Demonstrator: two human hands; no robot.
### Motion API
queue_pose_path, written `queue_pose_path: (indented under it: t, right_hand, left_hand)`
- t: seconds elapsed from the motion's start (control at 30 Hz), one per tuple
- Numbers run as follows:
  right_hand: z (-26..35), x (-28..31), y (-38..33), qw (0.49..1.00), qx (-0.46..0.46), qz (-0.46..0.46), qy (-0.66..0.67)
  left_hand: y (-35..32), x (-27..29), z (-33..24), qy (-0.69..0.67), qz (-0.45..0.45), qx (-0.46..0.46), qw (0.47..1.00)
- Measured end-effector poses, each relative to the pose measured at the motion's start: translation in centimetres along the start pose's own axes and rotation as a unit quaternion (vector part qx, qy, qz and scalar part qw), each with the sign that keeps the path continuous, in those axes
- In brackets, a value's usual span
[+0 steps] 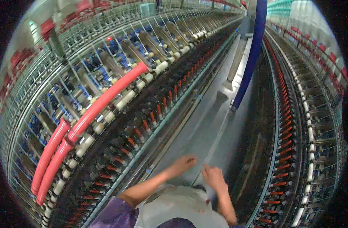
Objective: The person walks between rows of spinning machines in a textile factory, removes empty bobbins, and replaces them with new ones. They thread the yarn through guides and onto the bobbins, then restart the machines. The person repeats this process at multiple stations along the aisle.
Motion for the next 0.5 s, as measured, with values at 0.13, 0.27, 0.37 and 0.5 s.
queue_pose_path:
  t: [0.13,0.27,0.37,0.5]
  right_hand:
    - [-3.1,-0.9,9.0,0.997,0.072,0.016,0.029]
    - [-5.6,-0.9,18.0,0.975,0.163,0.149,-0.006]
    - [-7.5,1.0,24.5,0.959,0.217,0.17,-0.062]
    - [-11.8,4.3,30.4,0.946,0.275,0.162,-0.062]
  left_hand:
    - [4.7,5.7,0.2,0.124,-0.039,0.006,0.991]
    - [4.5,11.2,4.5,0.008,-0.21,0.166,0.964]
    - [4.0,13.3,6.8,0.022,-0.328,0.209,0.921]
    - [6.7,11.1,9.4,-0.016,-0.383,0.277,0.881]
Point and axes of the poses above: each hand's wrist, its own y-axis towards the middle knuckle, its own x-axis out of the back of the hand, z = x × y, the point moved 4 cm from there along y, towards the middle knuckle, and after that the axes turned 3 degrees about z, right-handed, at the moved point
